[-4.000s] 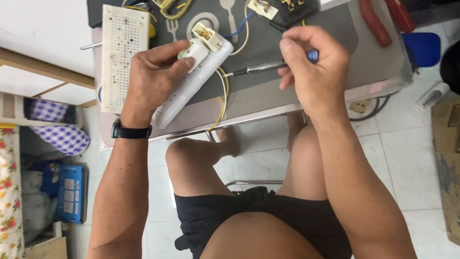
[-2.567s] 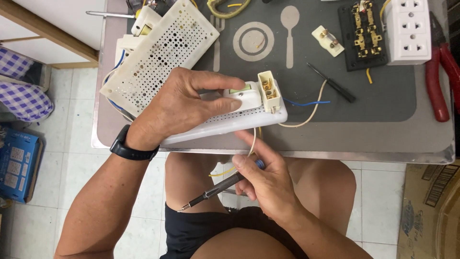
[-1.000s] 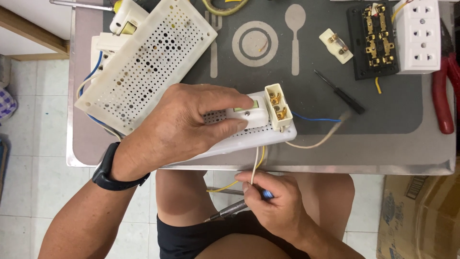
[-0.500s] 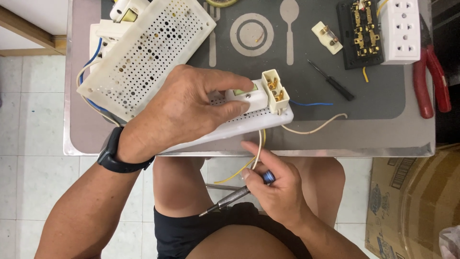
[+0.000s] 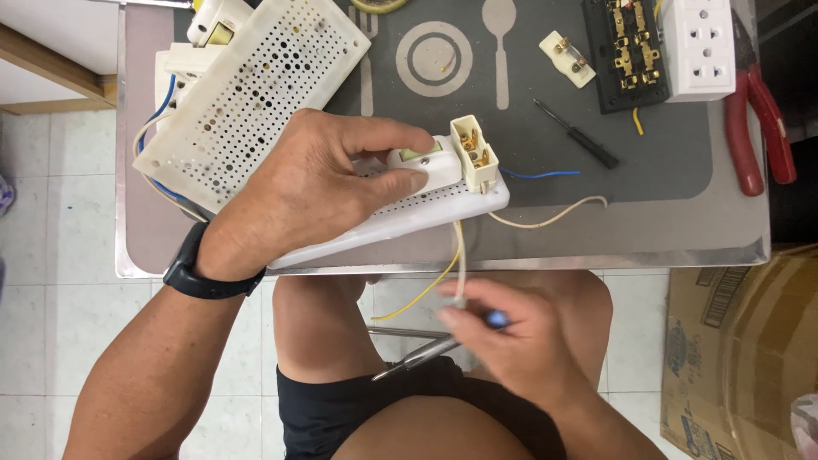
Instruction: Connecting electrical wires to a switch and socket assembly using a screwdriver and wire stripper.
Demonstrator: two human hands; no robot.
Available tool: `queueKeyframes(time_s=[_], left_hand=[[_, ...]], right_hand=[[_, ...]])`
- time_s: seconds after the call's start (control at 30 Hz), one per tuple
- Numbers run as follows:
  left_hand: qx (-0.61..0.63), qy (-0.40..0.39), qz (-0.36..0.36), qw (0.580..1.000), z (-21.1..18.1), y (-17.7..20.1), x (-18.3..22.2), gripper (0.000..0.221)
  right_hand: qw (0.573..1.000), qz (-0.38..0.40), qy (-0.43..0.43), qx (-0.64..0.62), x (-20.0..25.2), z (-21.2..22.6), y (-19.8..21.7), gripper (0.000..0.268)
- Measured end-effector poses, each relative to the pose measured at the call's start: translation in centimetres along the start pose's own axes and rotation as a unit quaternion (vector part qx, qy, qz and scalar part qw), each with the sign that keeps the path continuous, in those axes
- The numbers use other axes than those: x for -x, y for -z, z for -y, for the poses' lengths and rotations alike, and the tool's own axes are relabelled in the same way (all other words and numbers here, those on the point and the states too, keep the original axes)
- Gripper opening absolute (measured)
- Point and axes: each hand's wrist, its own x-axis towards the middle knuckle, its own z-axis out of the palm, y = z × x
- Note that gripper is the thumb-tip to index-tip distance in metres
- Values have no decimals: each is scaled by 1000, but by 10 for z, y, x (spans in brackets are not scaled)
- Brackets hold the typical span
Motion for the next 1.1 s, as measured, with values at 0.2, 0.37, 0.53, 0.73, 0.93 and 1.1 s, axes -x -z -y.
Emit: queueKeyframes(time_s=[0.2,0.37,0.53,0.73,0.93,1.1], left_hand=[[-27,-13,4,1000,-3,1,0,21],[-33,-25,8,999,-1,-1,2,22],[-33,-31,3,999,-4,-2,4,23],[-28,-24,9,999,-8,-4,6,23],[-29,-46,3,999,-5,-8,8,21],[-47,-62,-6,997,0,-12,9,20]], right_hand=[[995,-89,-22,-32,3,-6,35,39],[995,-98,-24,-12,4,-4,39,29],[996,-75,46,-6,4,-11,33,26],[999,-14,6,-39,3,-10,30,40],[995,68,22,-73,-5,0,6,72],[985,40,120,115,-12,-8,-17,68]])
